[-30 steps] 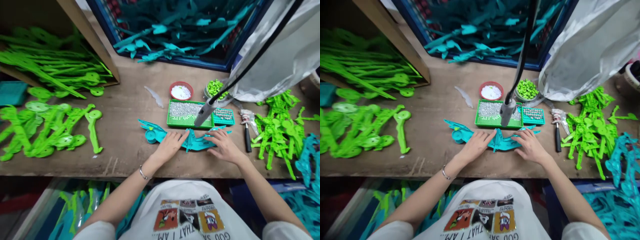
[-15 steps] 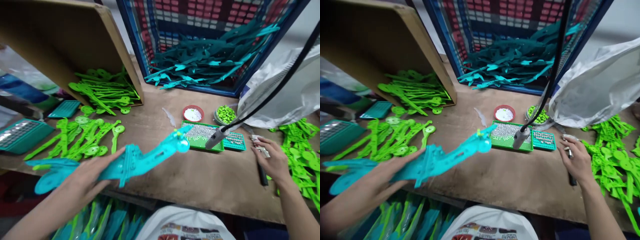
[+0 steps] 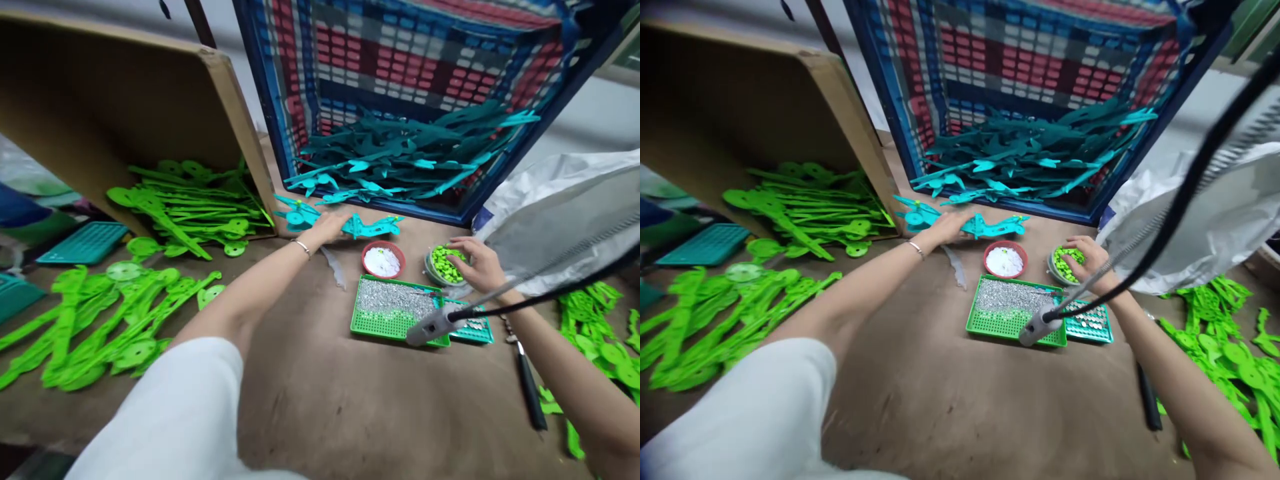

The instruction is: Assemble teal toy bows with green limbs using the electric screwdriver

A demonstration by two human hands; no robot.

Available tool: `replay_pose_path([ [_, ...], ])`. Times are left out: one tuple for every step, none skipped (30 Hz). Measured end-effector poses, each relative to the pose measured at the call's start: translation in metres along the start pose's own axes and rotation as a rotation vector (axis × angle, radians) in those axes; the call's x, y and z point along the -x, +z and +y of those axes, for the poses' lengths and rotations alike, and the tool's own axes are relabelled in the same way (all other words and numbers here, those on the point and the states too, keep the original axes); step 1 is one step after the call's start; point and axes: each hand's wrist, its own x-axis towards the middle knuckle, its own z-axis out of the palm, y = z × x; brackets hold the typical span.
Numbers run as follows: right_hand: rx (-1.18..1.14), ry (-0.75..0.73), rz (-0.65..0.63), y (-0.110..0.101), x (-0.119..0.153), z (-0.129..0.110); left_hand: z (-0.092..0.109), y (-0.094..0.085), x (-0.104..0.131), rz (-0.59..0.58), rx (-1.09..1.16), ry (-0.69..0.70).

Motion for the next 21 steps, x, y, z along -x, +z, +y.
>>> replay_pose_path([
  [-0.003, 0.004, -0.019, 0.008, -0.012, 0.004, 0.0, 0.01, -0.008, -0.018, 0.005, -0.004],
  [-0.008, 0.009, -0.039, 0.016, -0.024, 0.009, 0.0, 0.019, -0.015, -0.036, 0.009, -0.009],
  [-0.016, 0.013, -0.059, 0.024, -0.036, 0.014, 0.001, 0.028, -0.019, -0.053, 0.012, -0.012],
  [-0.025, 0.023, -0.072, 0.032, -0.048, 0.02, 0.001, 0.037, -0.022, -0.067, 0.017, -0.011],
  [-0.035, 0.042, -0.085, 0.041, -0.06, 0.026, 0.002, 0.045, -0.024, -0.079, 0.023, -0.007],
  [-0.046, 0.074, -0.1, 0.05, -0.073, 0.032, 0.002, 0.051, -0.025, -0.09, 0.028, -0.001],
  [-0.063, 0.121, -0.117, 0.06, -0.086, 0.039, 0.001, 0.055, -0.027, -0.101, 0.033, 0.008],
  [-0.082, 0.175, -0.135, 0.07, -0.1, 0.046, 0.0, 0.058, -0.029, -0.111, 0.039, 0.017],
  [-0.1, 0.227, -0.151, 0.081, -0.113, 0.053, -0.003, 0.058, -0.032, -0.12, 0.046, 0.028],
  [-0.114, 0.271, -0.161, 0.092, -0.127, 0.059, -0.007, 0.056, -0.036, -0.124, 0.053, 0.039],
  [-0.118, 0.304, -0.165, 0.105, -0.141, 0.065, -0.012, 0.052, -0.043, -0.118, 0.059, 0.044],
  [-0.111, 0.324, -0.163, 0.117, -0.155, 0.071, -0.019, 0.047, -0.05, -0.099, 0.062, 0.038],
  [-0.095, 0.332, -0.159, 0.13, -0.169, 0.076, -0.027, 0.041, -0.059, -0.068, 0.06, 0.014],
  [-0.072, 0.331, -0.158, 0.144, -0.182, 0.08, -0.037, 0.035, -0.068, -0.027, 0.054, -0.031],
  [-0.051, 0.325, -0.159, 0.157, -0.195, 0.083, -0.047, 0.03, -0.078, 0.016, 0.042, -0.099],
  [-0.03, 0.31, -0.165, 0.17, -0.207, 0.086, -0.057, 0.027, -0.087, 0.052, 0.029, -0.177],
  [-0.011, 0.288, -0.172, 0.182, -0.218, 0.088, -0.067, 0.026, -0.095, 0.075, 0.017, -0.256],
  [0.007, 0.26, -0.181, 0.193, -0.229, 0.09, -0.077, 0.027, -0.102, 0.083, 0.009, -0.324],
  [0.024, 0.23, -0.192, 0.203, -0.238, 0.091, -0.086, 0.03, -0.107, 0.078, 0.004, -0.376],
  [0.038, 0.199, -0.203, 0.213, -0.247, 0.092, -0.094, 0.034, -0.111, 0.062, 0.005, -0.409],
  [0.051, 0.167, -0.217, 0.222, -0.254, 0.093, -0.1, 0.038, -0.114, 0.037, 0.01, -0.424],
])
